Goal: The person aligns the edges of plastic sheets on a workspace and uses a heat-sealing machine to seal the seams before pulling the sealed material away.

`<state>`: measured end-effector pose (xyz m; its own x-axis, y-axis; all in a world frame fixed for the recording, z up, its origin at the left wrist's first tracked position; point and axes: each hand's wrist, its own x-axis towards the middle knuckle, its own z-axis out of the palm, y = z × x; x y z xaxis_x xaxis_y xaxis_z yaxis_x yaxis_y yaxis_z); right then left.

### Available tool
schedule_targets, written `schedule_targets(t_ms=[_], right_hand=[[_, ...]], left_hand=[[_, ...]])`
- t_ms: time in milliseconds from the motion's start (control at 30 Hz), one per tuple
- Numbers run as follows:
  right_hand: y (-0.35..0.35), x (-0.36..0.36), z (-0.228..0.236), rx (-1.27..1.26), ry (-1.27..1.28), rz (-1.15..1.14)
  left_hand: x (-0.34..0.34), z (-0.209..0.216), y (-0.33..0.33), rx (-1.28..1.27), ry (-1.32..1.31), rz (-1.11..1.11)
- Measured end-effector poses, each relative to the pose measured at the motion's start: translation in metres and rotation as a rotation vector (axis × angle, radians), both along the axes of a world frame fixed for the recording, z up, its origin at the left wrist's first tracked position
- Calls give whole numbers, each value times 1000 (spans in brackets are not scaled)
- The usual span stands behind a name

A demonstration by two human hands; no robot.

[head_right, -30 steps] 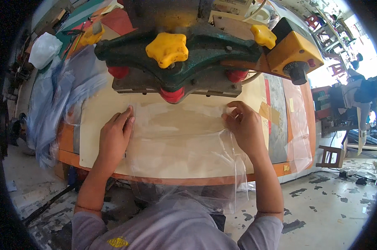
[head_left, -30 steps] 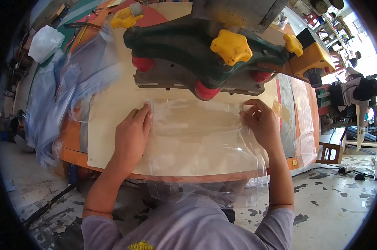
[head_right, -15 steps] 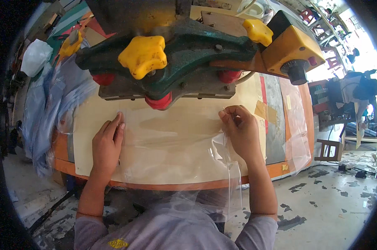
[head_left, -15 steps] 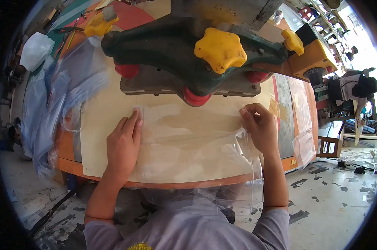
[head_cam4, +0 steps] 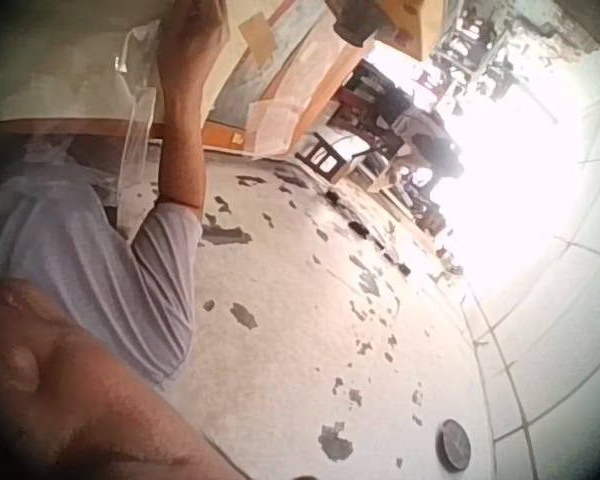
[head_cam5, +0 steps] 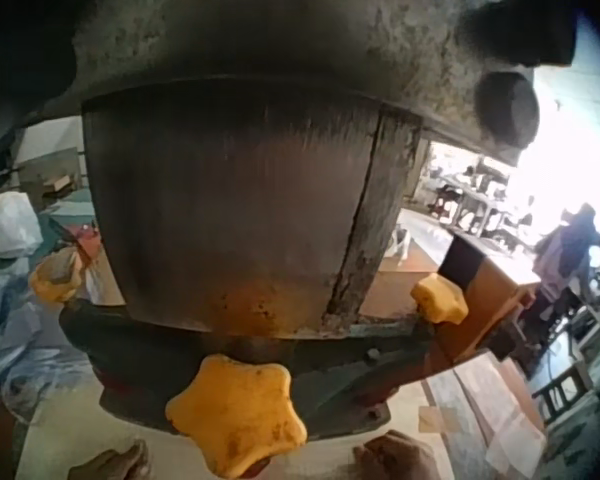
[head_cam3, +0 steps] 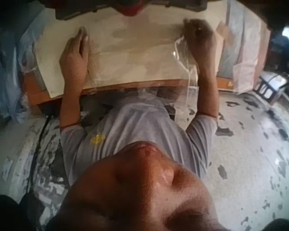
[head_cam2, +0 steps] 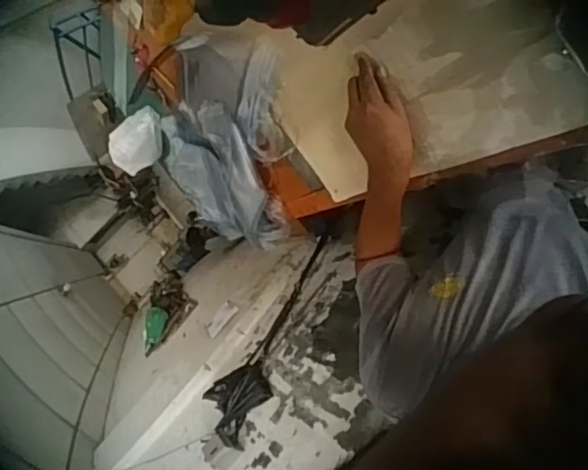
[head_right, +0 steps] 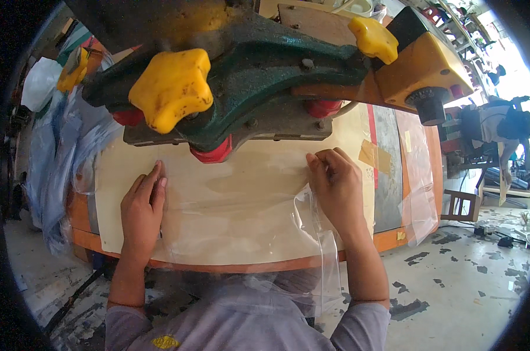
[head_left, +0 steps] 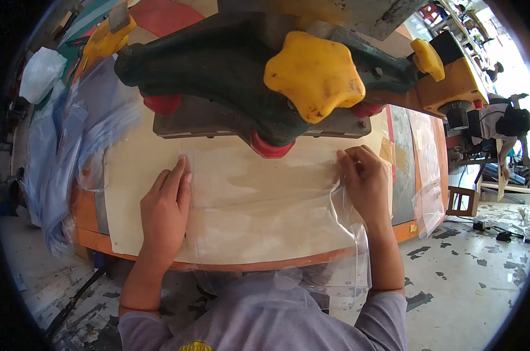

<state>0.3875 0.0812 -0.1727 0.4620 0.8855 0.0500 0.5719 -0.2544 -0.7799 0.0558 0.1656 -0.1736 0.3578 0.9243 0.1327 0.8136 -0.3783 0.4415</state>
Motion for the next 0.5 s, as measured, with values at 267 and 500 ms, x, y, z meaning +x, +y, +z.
schedule_targets(t_ms=[267,500], right_hand=[[8,-3,8,7,-180,4],[10,-2,12,-38,-190,3]], left_hand=[[-1,-2,1,-1,-15,-14],[-2,-3,2,4,-17,-10]])
